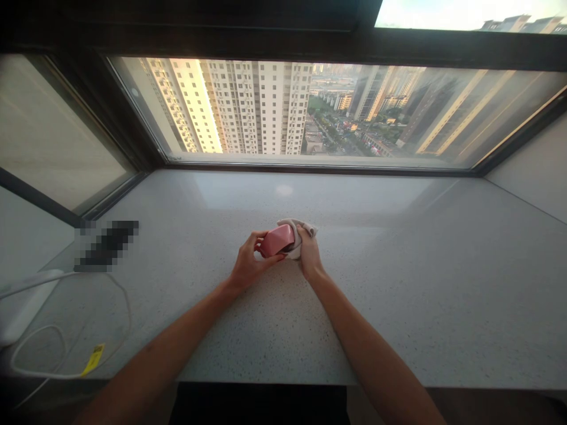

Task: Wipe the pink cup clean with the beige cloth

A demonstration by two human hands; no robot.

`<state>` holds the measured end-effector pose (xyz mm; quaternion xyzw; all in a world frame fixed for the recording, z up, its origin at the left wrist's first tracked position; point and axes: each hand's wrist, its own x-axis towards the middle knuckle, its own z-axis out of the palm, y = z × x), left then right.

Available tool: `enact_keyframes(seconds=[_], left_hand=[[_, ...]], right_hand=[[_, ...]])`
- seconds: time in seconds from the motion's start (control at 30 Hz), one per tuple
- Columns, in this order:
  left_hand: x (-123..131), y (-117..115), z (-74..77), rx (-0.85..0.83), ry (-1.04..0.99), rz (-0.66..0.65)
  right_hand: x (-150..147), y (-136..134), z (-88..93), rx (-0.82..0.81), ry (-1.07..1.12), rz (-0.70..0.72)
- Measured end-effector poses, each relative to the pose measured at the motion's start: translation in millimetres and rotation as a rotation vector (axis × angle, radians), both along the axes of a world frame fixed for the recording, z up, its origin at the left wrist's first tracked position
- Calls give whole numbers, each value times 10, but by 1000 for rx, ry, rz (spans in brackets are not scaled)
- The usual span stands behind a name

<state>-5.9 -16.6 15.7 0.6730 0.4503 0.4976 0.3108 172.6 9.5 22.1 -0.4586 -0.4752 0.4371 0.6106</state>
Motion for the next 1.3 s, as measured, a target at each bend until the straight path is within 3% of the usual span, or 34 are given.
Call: enact_keyframes(seconds=[0.17, 0.27, 0.33, 0.4, 0.53, 0.63, 0.73, 0.87, 0.93, 1.0, 1.13, 1.3], left_hand=[[-30, 27, -46, 49, -18, -32], [-31, 38, -70, 59, -44, -51], [-23, 39, -70, 45, -44, -38], [-10, 34, -55, 24, -24, -21], [0, 19, -14, 1, 1, -10], [-10, 6, 9, 7, 0, -4], [-26, 1, 12, 40, 11, -3], [-42, 22, -32, 52, -13, -26], [-46, 37, -58, 51, -36, -29], [-44, 45, -67, 37, -47, -28], [-19, 32, -23, 2, -22, -19], [-2, -5, 13, -32, -25, -13]], right_hand=[[-66, -298, 209, 486, -738, -2], [-87, -373, 285, 592, -986, 39], [-92, -348, 285, 560, -924, 23], [-93, -273, 246, 452, -700, -16], [-72, -67, 89, 44, -140, -53], [-48, 2, 7, -163, 54, -22], [-44, -84, 51, 38, -151, -10], [-82, -303, 216, 496, -774, 14], [-108, -373, 271, 592, -988, 39], [-124, -388, 289, 603, -1042, 38], [-107, -265, 223, 452, -709, -30], [-31, -14, -5, -23, -57, -2]])
